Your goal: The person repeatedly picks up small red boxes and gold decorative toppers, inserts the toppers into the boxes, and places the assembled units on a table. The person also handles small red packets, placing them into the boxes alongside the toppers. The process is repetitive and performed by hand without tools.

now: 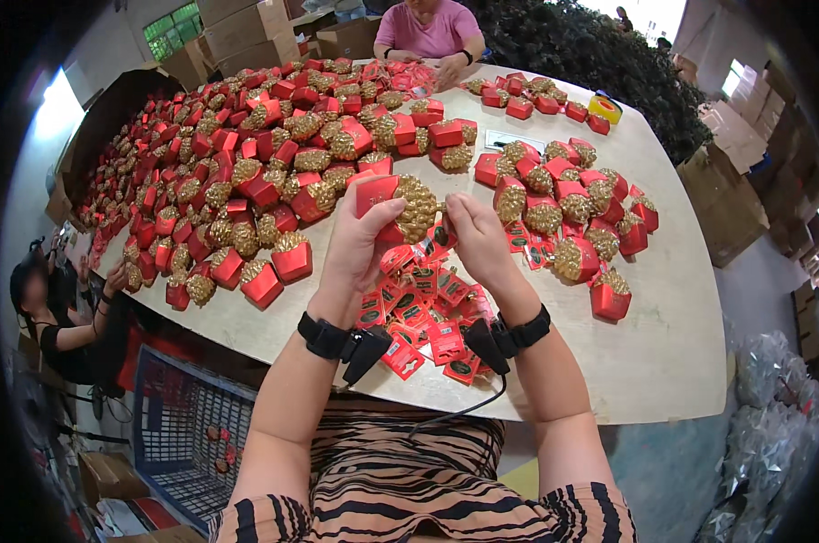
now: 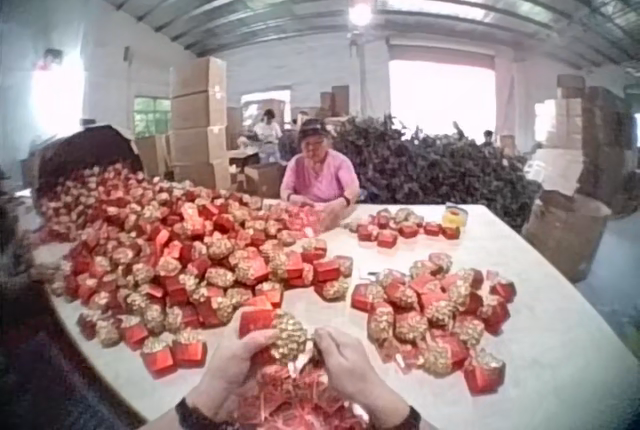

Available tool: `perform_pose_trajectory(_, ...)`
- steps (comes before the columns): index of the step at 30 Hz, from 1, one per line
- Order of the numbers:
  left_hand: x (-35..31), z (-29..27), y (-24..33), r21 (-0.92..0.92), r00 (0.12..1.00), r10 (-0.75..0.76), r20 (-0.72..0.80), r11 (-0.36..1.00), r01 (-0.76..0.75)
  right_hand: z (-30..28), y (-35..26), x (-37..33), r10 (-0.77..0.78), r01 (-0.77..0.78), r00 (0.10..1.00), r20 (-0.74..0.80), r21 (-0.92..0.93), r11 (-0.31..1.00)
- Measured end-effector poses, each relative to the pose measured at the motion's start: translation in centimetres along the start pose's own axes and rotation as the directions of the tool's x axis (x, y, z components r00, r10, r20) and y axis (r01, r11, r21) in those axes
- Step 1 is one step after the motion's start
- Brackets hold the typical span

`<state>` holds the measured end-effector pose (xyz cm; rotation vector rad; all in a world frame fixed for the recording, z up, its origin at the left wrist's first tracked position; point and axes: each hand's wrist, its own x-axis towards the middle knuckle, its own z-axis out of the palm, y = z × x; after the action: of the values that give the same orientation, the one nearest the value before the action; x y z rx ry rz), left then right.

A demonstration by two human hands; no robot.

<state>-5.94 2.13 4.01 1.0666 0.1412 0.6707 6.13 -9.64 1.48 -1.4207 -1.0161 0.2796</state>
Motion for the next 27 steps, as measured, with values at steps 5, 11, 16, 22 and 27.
perform_pose_trajectory(5, -0.6, 0.5, 0.2, 0.044, 0.999, 0.024, -0.033, 0.999, -0.022, 0.1, -1.5, -0.5, 0.049, -0.05, 0.999, 0.017, 0.08, 0.996)
perform_pose_trajectory(11, -1.0, 0.5, 0.1, 0.096, 0.998, 0.059, -0.026, 0.994, -0.056, 0.8, -0.1, -0.4, 0.01, -0.013, 1.0, 0.027, 0.135, 0.991)
perform_pose_trajectory(16, -1.3, 0.6, 0.3, 0.208, 0.995, 0.097, -0.015, 0.974, -0.092, 0.7, -0.1, -0.3, 0.057, -0.063, 0.997, 0.047, 0.145, 0.987)
perform_pose_trajectory(22, -1.5, 1.3, -0.3, 0.17, 0.989, 0.146, -0.015, 0.975, -0.141, 0.8, -0.6, -0.2, 0.028, -0.031, 0.999, 0.015, 0.259, 0.965)
perform_pose_trajectory(27, -1.3, 2.1, -0.8, 0.274, 0.969, 0.246, -0.011, 0.933, -0.234, 0.5, -0.6, -0.2, 0.025, -0.023, 1.0, -0.001, 0.339, 0.941)
